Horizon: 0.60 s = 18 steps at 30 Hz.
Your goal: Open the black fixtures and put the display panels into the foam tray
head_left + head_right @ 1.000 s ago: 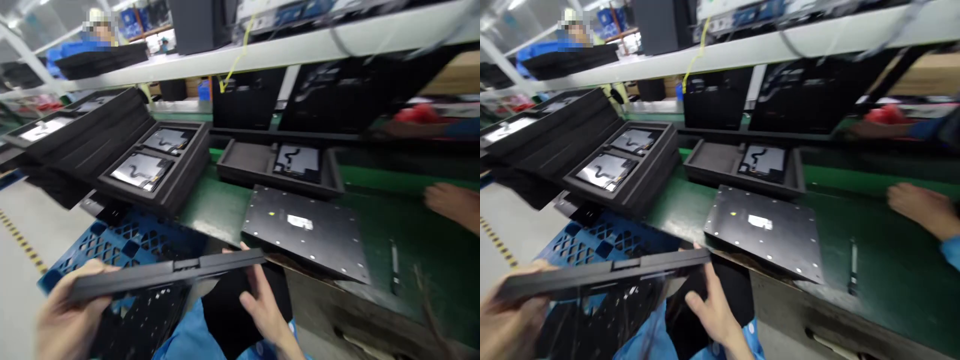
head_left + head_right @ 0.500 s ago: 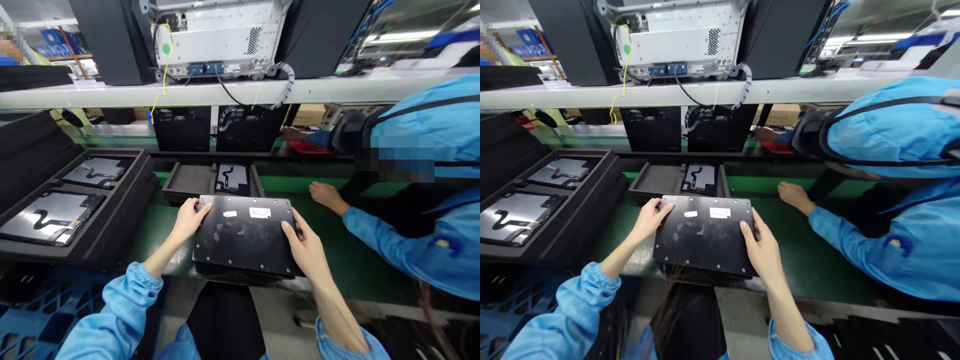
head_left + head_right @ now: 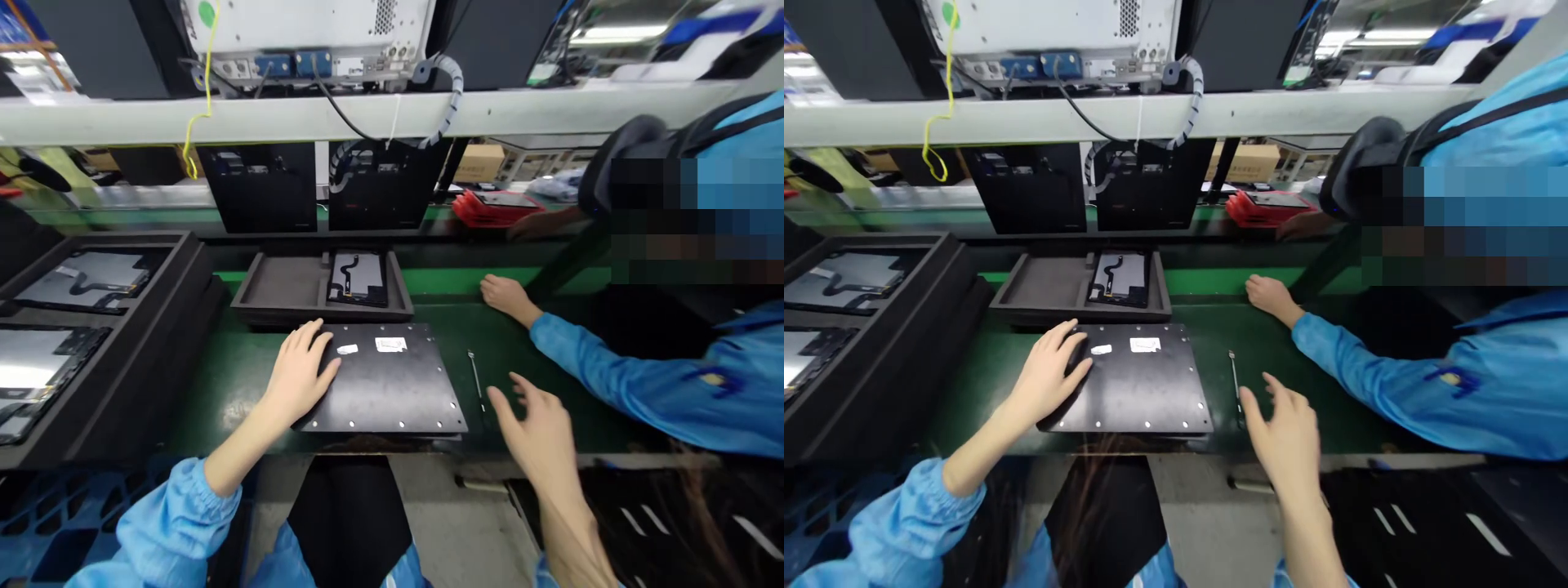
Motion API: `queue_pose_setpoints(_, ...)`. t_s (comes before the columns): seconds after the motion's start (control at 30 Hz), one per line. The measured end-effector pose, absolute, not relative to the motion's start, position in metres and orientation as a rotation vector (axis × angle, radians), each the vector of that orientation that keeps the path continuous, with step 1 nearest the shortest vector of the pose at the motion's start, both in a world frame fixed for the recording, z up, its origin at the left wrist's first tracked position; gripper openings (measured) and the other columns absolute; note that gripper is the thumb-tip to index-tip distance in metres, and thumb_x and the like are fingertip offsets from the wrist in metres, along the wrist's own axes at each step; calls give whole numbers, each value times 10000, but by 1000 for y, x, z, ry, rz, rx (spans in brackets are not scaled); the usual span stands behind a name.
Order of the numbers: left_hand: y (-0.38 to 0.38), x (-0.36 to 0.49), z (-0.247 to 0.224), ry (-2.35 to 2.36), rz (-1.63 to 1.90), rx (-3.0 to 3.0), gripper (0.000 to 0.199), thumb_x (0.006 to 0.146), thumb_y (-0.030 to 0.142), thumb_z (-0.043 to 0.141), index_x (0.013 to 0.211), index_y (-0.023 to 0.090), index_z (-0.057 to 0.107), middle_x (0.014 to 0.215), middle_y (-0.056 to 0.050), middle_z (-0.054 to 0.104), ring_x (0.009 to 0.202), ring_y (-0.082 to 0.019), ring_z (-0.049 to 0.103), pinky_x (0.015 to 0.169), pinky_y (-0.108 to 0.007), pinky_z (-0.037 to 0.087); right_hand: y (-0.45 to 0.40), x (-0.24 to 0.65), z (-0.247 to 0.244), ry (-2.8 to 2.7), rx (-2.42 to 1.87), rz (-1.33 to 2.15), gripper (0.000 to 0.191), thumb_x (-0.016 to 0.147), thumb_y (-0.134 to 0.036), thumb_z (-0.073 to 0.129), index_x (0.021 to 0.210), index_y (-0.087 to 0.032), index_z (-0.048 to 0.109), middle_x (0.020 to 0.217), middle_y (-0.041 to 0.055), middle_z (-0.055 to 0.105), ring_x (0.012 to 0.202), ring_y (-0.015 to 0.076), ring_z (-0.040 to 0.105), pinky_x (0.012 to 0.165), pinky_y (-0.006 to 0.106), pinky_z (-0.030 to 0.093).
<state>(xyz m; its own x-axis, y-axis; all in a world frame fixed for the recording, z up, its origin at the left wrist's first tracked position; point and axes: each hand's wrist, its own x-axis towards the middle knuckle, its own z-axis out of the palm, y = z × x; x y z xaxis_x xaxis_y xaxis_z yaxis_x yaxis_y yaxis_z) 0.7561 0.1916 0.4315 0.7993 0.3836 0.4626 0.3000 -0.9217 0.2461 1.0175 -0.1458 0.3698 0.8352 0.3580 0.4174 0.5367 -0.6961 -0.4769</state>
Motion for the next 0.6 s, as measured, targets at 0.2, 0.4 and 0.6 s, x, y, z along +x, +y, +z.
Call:
queue_pose_setpoints(0.2, 176, 836, 456, 405, 378, 2967, 650, 1091, 576, 537, 1511, 81, 574, 1514, -233, 628, 1402, -426, 579, 1190, -586, 454, -111, 1034, 346, -527, -3000, -63, 523, 1139, -503, 301, 1273, -82, 582, 1252, 260, 654, 1069, 395, 722, 880, 489, 572)
queue_pose_setpoints(0.4, 168, 885, 460, 332, 270, 2949, 610, 1105, 623, 452, 1260, 72, 662, 1194, -214, 756, 1126, -393, 716, 965, -484, 524, -128, 1031, 373, -652, -2670, 341, 240, 1155, -349, 324, 1076, -190, 486, 995, 132, 698, 780, 228, 699, 778, 380, 529)
queue_pose_setpoints(0.6, 167, 885, 455, 248, 309, 2945, 604, 1075, 659, 489, 1222, 102, 671, 1179, -174, 766, 1110, -372, 723, 931, -465, 519, -174, 916, 362, -531, -1797, 54, 297, 1147, -531, 467, 1074, -246, 503, 708, -70, 442, 596, 118, 413, 576, 241, 363)
